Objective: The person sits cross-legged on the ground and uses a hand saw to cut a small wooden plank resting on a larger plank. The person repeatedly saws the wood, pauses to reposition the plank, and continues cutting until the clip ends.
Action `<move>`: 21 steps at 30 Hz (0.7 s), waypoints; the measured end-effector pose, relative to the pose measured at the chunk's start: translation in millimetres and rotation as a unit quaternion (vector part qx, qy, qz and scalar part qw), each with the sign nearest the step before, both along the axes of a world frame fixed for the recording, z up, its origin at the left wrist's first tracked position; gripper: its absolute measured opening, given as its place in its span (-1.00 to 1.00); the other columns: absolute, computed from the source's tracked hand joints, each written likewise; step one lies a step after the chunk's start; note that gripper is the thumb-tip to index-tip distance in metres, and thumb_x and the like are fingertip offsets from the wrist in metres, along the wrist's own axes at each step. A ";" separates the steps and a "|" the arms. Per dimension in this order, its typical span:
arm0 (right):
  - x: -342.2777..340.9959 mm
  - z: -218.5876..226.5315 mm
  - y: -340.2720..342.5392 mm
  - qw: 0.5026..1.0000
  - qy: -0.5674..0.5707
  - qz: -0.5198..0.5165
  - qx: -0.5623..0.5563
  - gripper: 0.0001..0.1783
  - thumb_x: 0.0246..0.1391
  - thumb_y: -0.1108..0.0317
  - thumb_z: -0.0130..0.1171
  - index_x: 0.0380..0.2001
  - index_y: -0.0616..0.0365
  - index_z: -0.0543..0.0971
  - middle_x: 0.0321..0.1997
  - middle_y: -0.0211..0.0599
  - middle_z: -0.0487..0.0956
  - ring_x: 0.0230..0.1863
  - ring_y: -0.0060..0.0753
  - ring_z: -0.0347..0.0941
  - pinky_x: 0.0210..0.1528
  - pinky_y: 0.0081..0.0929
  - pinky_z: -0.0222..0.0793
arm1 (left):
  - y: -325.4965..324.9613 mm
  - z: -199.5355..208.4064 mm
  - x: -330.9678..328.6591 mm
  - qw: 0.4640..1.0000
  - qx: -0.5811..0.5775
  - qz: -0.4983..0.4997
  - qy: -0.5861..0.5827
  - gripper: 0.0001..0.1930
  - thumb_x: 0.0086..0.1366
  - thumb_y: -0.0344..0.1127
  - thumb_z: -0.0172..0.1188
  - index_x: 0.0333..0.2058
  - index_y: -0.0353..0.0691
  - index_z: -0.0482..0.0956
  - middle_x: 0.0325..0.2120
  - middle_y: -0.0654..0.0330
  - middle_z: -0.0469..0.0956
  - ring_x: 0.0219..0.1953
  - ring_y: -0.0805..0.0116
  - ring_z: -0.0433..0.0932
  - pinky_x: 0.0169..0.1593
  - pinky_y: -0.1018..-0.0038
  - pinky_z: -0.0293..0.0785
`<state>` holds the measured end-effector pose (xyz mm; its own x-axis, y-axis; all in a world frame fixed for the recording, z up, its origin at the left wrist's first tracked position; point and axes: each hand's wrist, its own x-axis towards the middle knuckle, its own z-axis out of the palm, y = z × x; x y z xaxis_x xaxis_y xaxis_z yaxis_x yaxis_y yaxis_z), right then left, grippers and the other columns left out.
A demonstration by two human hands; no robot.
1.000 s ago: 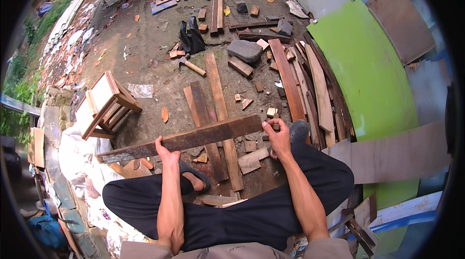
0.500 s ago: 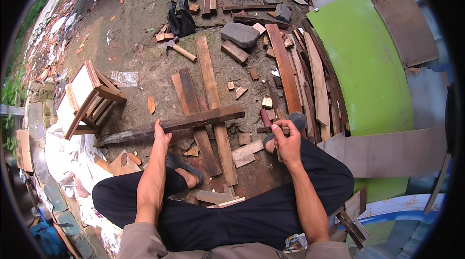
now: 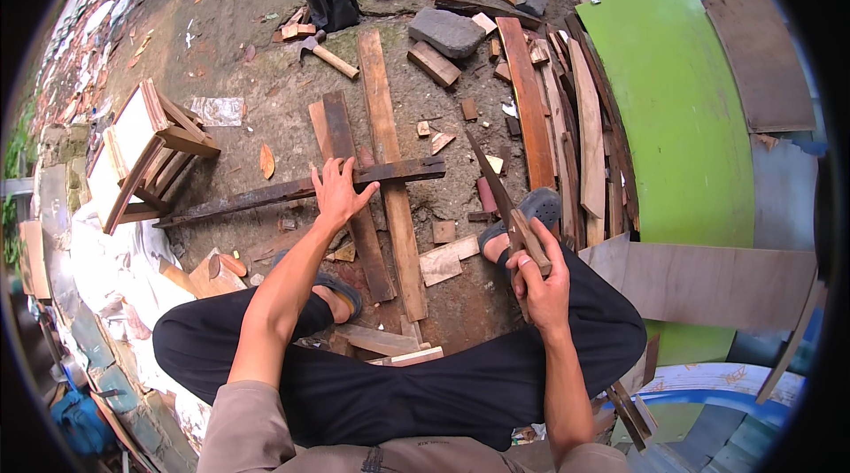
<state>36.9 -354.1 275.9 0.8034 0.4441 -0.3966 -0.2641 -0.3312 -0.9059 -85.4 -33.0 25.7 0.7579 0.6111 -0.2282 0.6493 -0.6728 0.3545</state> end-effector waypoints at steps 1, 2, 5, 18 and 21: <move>-4.3 1.2 -3.1 1.000 0.007 -0.006 0.006 -0.39 0.31 0.47 0.09 0.41 0.25 0.30 -0.29 -0.38 0.62 -0.55 -0.79 0.31 -0.52 -0.73 0.25 | 5.0 -1.9 5.5 0.999 0.000 -0.029 -0.016 -0.09 0.19 0.37 0.26 0.32 -0.19 0.39 0.29 -0.07 0.33 0.42 -0.06 0.16 0.46 -0.18 -0.15; -8.6 3.0 -4.2 1.000 0.008 0.004 -0.005 -0.34 0.31 0.48 0.06 0.46 0.26 0.23 -0.29 -0.37 0.63 -0.55 -0.80 0.31 -0.51 -0.73 0.26 | 9.9 -2.8 10.9 0.998 0.001 -0.058 -0.031 -0.11 0.18 0.37 0.27 0.30 -0.18 0.42 0.26 -0.05 0.36 0.40 -0.04 0.19 0.45 -0.17 -0.13; -21.5 2.5 -9.6 1.000 -0.002 0.025 -0.013 -0.33 0.32 0.48 0.06 0.46 0.28 0.21 -0.30 -0.37 0.64 -0.55 -0.79 0.32 -0.51 -0.71 0.27 | 3.6 4.0 30.8 0.992 -0.036 -0.113 -0.040 -0.15 0.19 0.38 0.25 0.26 -0.15 0.48 0.21 -0.03 0.43 0.33 0.00 0.31 0.43 -0.04 0.02; -57.3 0.5 -7.9 0.997 0.006 0.058 -0.051 -0.30 0.30 0.41 0.10 0.45 0.33 0.20 -0.40 -0.34 0.64 -0.58 -0.75 0.35 -0.52 -0.69 0.31 | -27.1 -9.1 26.9 0.989 -0.068 -0.069 -0.110 -0.40 0.25 0.20 0.31 0.10 -0.10 0.61 0.01 0.15 0.64 0.13 0.15 0.51 0.23 0.18 0.24; -55.9 2.6 -5.2 0.995 -0.005 0.077 -0.064 -0.30 0.31 0.42 0.08 0.46 0.33 0.19 -0.39 -0.32 0.63 -0.59 -0.77 0.32 -0.53 -0.71 0.29 | -35.1 -7.3 22.8 0.987 -0.056 -0.059 -0.138 -0.41 0.23 0.16 0.34 0.09 -0.10 0.61 0.00 0.15 0.64 0.13 0.17 0.51 0.23 0.20 0.24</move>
